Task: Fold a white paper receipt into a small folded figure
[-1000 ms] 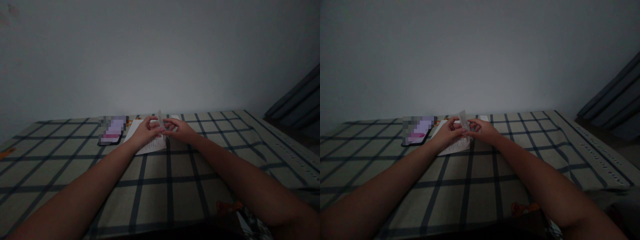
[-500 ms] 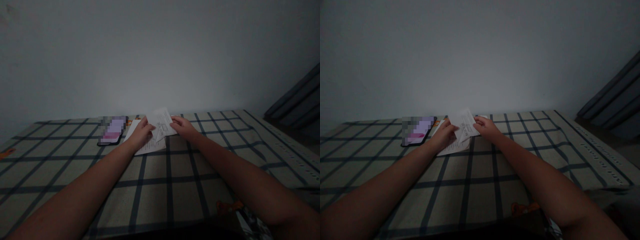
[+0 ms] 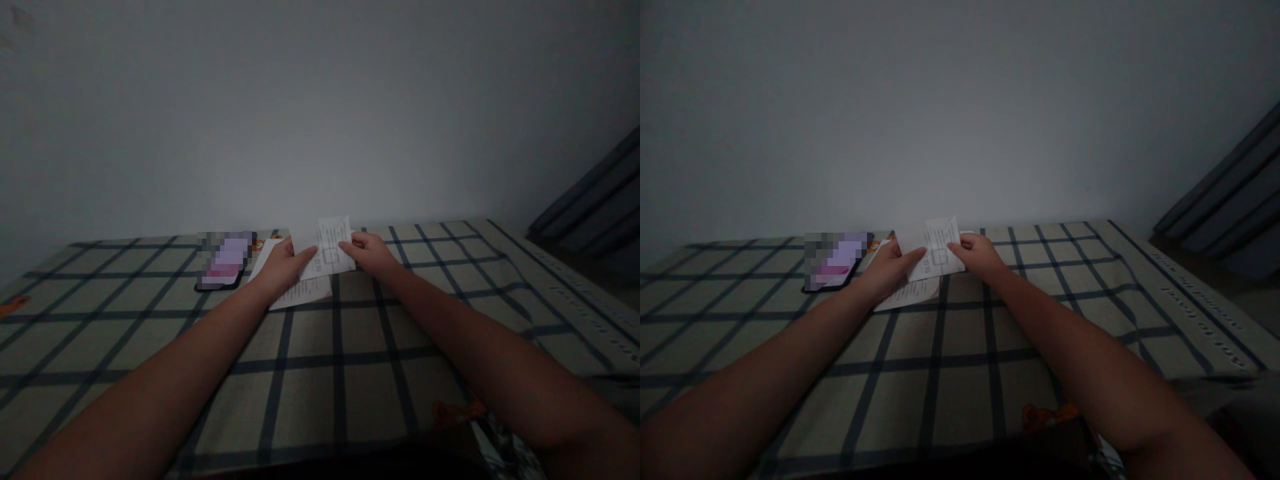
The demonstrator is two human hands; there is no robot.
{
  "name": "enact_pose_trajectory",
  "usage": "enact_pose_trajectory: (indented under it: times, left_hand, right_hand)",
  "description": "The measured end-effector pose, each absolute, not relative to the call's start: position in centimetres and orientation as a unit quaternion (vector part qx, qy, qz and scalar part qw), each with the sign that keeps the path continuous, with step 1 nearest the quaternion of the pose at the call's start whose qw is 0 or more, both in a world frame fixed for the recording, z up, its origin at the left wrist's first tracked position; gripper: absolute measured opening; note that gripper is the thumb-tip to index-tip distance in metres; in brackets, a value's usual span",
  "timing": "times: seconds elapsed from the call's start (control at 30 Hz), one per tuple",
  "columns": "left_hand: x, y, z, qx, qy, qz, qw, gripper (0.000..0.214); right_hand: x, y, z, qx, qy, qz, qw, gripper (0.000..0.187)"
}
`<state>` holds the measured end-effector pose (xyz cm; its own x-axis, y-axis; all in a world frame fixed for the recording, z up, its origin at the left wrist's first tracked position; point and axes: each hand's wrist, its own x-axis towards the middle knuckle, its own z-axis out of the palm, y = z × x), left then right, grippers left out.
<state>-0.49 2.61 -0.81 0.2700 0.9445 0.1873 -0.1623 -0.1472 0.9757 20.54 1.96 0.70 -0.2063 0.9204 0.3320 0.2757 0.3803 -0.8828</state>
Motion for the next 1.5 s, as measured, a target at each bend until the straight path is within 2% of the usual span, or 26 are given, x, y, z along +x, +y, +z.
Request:
enact_pose_trajectory:
  times: [0.23, 0.4, 0.47, 0.57, 0.73, 0.97, 1.07, 1.17, 1.33, 1.5]
  left_hand:
    - [-0.2, 2.2, -0.2, 0.513, 0.337, 0.526, 0.588, 0.040]
    - [0.0, 1.9, 0.4, 0.468, 0.356, 0.537, 0.605, 0.033]
    - [0.0, 1.8, 0.6, 0.461, 0.355, 0.540, 0.608, 0.030]
    - [-0.1, 1.9, 0.8, 0.452, 0.353, 0.534, 0.621, 0.030]
    - [-0.3, 2.0, 1.0, 0.433, 0.362, 0.529, 0.633, 0.031]
    - [-0.4, 1.9, 1.1, 0.433, 0.349, 0.526, 0.643, 0.023]
    - [-0.5, 1.9, 1.3, 0.447, 0.350, 0.517, 0.641, 0.019]
    - [-0.5, 1.9, 1.5, 0.458, 0.327, 0.492, 0.664, 0.025]
    - [-0.3, 1.7, 1.3, 0.468, 0.279, 0.488, 0.682, 0.051]
    - [0.0, 1.3, 1.0, 0.519, 0.306, 0.491, 0.629, 0.047]
  right_hand:
    - [20.7, 2.5, 0.1, -0.437, -0.659, 0.376, 0.482, 0.026]
    - [20.8, 2.4, 0.0, -0.392, -0.681, 0.331, 0.523, 0.055]
    - [20.9, 2.2, 0.1, -0.377, -0.704, 0.310, 0.516, 0.051]
    - [20.9, 1.9, 0.5, -0.368, -0.749, 0.262, 0.484, 0.031]
    - [21.0, 2.1, 0.5, -0.337, -0.786, 0.223, 0.467, 0.037]
    - [20.9, 2.3, 0.1, -0.304, -0.816, 0.250, 0.424, 0.026]
    - [20.7, 2.0, 0.5, -0.324, -0.800, 0.234, 0.449, 0.021]
    - [20.7, 1.7, 0.8, -0.372, -0.762, 0.241, 0.473, 0.028]
    - [20.9, 1.7, 1.0, -0.420, -0.729, 0.255, 0.476, 0.032]
    - [20.8, 1.6, 1.1, -0.414, -0.747, 0.217, 0.474, 0.025]
